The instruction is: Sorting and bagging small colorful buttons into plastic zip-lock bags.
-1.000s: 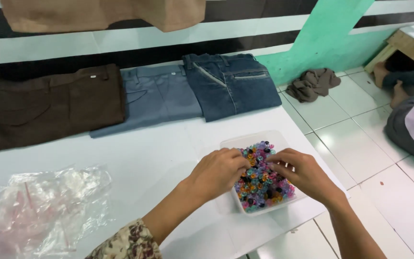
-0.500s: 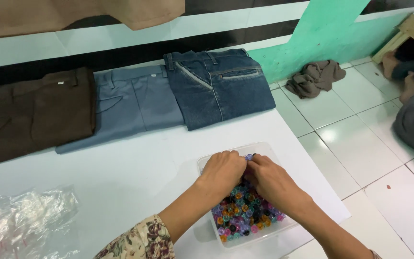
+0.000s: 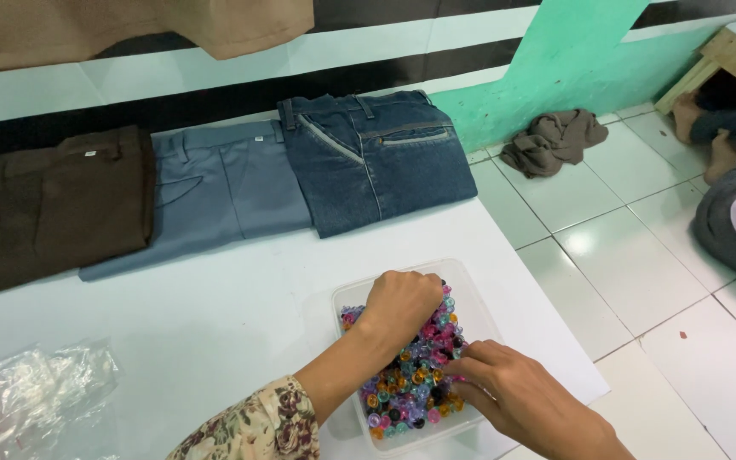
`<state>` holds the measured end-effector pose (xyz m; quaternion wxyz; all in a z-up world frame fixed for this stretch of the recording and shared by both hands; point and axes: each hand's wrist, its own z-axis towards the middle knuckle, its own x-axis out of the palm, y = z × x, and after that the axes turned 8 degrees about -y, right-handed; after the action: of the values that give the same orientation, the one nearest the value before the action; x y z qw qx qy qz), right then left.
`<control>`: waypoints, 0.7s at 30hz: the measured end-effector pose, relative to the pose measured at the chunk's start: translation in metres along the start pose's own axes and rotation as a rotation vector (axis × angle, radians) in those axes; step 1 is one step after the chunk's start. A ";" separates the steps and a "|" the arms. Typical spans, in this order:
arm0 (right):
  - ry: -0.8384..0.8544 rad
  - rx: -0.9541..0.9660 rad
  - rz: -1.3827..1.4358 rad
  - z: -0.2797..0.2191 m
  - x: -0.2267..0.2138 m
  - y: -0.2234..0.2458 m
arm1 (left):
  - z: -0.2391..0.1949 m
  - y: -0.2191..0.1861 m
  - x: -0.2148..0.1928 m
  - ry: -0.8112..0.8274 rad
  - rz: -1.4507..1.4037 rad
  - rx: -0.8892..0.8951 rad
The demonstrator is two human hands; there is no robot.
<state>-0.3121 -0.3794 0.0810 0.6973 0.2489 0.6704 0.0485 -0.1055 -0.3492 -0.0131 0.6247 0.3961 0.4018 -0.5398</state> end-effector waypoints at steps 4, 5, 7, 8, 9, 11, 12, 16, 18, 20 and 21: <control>-0.042 0.031 0.027 0.001 0.002 -0.002 | 0.000 0.002 -0.002 -0.033 -0.026 0.017; -0.061 0.013 0.050 0.002 0.002 -0.001 | -0.002 0.003 -0.007 -0.053 -0.025 0.026; -0.074 -0.007 0.072 0.003 0.003 0.002 | -0.012 0.005 -0.024 -0.071 -0.027 0.028; -0.156 -0.018 0.105 0.003 0.004 0.005 | -0.018 0.007 -0.036 -0.083 -0.088 0.038; -0.236 -0.034 0.139 0.003 0.004 0.008 | -0.026 0.010 -0.050 -0.096 -0.147 0.043; -0.277 -0.031 0.144 0.002 0.007 0.011 | -0.047 0.016 -0.069 -0.160 -0.180 0.023; -0.328 -0.021 0.148 0.001 0.008 0.013 | -0.059 0.019 -0.080 -0.225 -0.211 0.013; -0.341 0.060 0.168 -0.003 0.012 0.034 | -0.110 0.043 -0.113 -0.236 -0.243 -0.071; -0.460 -0.027 0.183 -0.003 0.013 0.050 | -0.135 0.058 -0.129 -0.242 -0.187 -0.119; -0.498 -0.059 0.177 -0.001 0.018 0.074 | -0.164 0.070 -0.129 -0.212 -0.149 -0.150; -0.530 -0.082 0.171 -0.001 0.021 0.087 | -0.182 0.074 -0.131 -0.177 -0.120 -0.183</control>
<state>-0.2876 -0.2953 0.0978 0.8511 0.2802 0.4389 0.0676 -0.0577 -0.1262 0.0468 0.6579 0.2635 0.4157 -0.5701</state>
